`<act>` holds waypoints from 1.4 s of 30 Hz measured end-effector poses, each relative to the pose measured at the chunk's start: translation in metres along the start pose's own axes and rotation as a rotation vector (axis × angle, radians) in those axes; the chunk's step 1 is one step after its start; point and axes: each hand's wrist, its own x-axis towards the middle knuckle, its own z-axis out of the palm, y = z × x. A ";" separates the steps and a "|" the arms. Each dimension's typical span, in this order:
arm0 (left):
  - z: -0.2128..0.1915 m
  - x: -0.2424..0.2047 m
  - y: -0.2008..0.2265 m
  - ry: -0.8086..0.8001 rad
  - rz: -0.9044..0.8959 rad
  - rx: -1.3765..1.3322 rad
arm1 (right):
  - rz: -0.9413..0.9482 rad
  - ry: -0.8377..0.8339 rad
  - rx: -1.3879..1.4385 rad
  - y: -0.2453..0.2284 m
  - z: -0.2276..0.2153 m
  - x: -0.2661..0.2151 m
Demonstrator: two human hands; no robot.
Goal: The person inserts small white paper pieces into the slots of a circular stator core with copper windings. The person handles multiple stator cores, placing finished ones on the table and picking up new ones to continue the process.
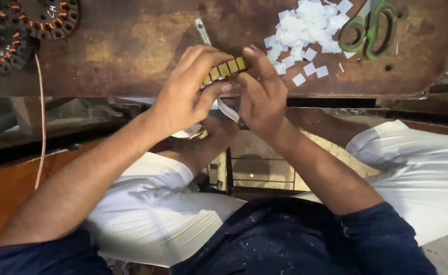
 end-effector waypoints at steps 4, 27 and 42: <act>0.008 0.001 0.005 -0.008 -0.102 0.150 | 0.001 -0.108 0.013 -0.004 -0.010 0.012; 0.000 0.004 -0.004 -0.008 0.055 -0.039 | 0.423 -0.321 0.179 0.009 -0.061 0.025; 0.002 0.007 0.003 0.018 0.006 0.046 | -0.007 -0.430 -0.485 0.049 -0.102 -0.045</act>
